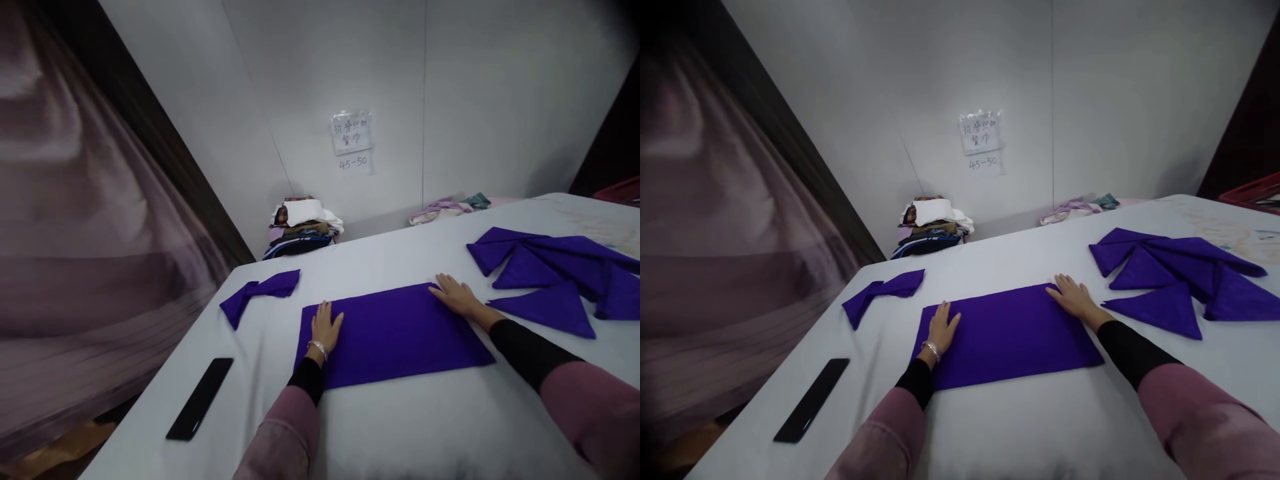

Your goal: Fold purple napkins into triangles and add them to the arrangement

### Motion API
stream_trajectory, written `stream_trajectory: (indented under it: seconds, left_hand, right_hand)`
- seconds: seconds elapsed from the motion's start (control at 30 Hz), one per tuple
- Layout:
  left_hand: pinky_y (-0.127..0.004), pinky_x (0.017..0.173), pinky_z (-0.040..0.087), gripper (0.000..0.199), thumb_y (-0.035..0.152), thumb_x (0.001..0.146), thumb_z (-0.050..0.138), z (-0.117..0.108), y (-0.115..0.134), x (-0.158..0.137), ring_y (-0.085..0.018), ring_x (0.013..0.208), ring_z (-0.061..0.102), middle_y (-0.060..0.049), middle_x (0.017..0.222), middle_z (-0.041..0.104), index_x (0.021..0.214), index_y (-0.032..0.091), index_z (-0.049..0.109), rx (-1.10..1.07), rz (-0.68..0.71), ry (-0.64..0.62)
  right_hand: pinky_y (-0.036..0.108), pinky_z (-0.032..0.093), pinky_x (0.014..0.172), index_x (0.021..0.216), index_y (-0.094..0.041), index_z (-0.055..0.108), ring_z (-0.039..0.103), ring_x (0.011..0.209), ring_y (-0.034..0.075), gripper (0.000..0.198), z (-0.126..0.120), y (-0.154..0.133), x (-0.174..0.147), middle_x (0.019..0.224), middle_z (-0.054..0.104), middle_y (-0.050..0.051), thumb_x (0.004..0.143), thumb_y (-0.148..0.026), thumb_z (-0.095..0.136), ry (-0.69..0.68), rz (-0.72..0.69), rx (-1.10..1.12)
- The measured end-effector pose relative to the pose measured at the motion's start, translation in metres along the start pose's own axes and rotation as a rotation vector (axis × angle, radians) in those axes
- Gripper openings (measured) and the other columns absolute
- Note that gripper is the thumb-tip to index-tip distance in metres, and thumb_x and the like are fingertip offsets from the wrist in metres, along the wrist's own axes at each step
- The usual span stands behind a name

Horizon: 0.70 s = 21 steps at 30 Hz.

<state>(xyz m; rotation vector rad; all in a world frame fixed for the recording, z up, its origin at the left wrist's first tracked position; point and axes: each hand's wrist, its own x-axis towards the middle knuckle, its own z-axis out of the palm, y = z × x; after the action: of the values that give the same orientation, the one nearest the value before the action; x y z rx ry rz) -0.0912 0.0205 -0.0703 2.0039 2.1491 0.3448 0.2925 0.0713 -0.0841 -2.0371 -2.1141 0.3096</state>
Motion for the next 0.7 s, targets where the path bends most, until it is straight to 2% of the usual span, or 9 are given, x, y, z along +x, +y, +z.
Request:
stream_trajectory:
  seconds: [0.1,0.2,0.27,0.33,0.5,0.6,0.7]
  left_hand:
    - [-0.037,0.106,0.028,0.058,0.04,0.087,0.04,-0.014,-0.027,-0.012,-0.025,0.133,0.028,-0.014,0.145,0.03,0.135,0.008,0.035,0.029,-0.149,0.102]
    - [-0.037,0.101,0.034,0.056,0.035,0.085,0.047,-0.025,-0.052,-0.035,-0.028,0.124,0.041,-0.019,0.135,0.044,0.131,0.004,0.039,0.084,-0.241,0.134]
    - [-0.039,0.098,0.035,0.056,0.034,0.083,0.049,-0.029,-0.058,-0.051,-0.029,0.118,0.046,-0.019,0.127,0.052,0.13,0.005,0.04,0.065,-0.268,0.132]
    - [-0.038,0.1,0.034,0.058,0.032,0.082,0.052,-0.031,-0.055,-0.063,-0.029,0.117,0.047,-0.019,0.124,0.053,0.131,0.005,0.038,-0.045,-0.299,0.117]
    - [-0.033,0.1,0.034,0.068,0.028,0.075,0.061,-0.036,-0.044,-0.068,-0.026,0.119,0.047,-0.02,0.13,0.047,0.133,0.007,0.034,-0.305,-0.415,0.09]
    - [-0.032,0.095,0.04,0.07,0.025,0.07,0.067,-0.041,-0.052,-0.059,-0.026,0.115,0.052,-0.02,0.124,0.054,0.131,0.006,0.037,-0.402,-0.492,0.061]
    - [-0.032,0.087,0.047,0.062,0.019,0.066,0.07,-0.048,-0.061,-0.053,-0.026,0.105,0.059,-0.018,0.111,0.063,0.122,0.006,0.046,-0.545,-0.539,-0.001]
  right_hand:
    - [0.054,0.015,0.107,0.141,-0.019,0.029,0.017,0.136,0.027,0.064,-0.001,-0.019,-0.041,0.147,0.027,0.01,0.087,-0.054,0.029,0.01,-0.169,0.044]
    - [0.053,0.011,0.109,0.142,-0.024,0.027,0.016,0.136,0.027,0.065,0.007,-0.043,-0.093,0.147,0.027,0.007,0.086,-0.057,0.034,-0.086,-0.399,0.101]
    - [0.054,0.011,0.108,0.142,-0.027,0.026,0.017,0.136,0.028,0.064,0.015,-0.059,-0.12,0.147,0.027,0.006,0.086,-0.057,0.036,-0.159,-0.512,0.133]
    - [0.055,0.011,0.108,0.142,-0.03,0.027,0.019,0.135,0.029,0.062,0.025,-0.071,-0.136,0.147,0.028,0.006,0.087,-0.056,0.037,-0.192,-0.588,0.154]
    - [0.056,0.012,0.107,0.14,-0.03,0.031,0.02,0.135,0.028,0.059,0.043,-0.082,-0.142,0.146,0.028,0.006,0.087,-0.057,0.035,-0.115,-0.63,0.133]
    - [0.054,0.012,0.108,0.139,-0.029,0.032,0.021,0.135,0.027,0.059,0.045,-0.081,-0.142,0.146,0.029,0.006,0.088,-0.058,0.033,-0.095,-0.621,0.094]
    - [0.055,0.012,0.108,0.139,-0.028,0.034,0.021,0.135,0.028,0.059,0.041,-0.083,-0.144,0.146,0.03,0.007,0.087,-0.058,0.033,-0.104,-0.599,0.085]
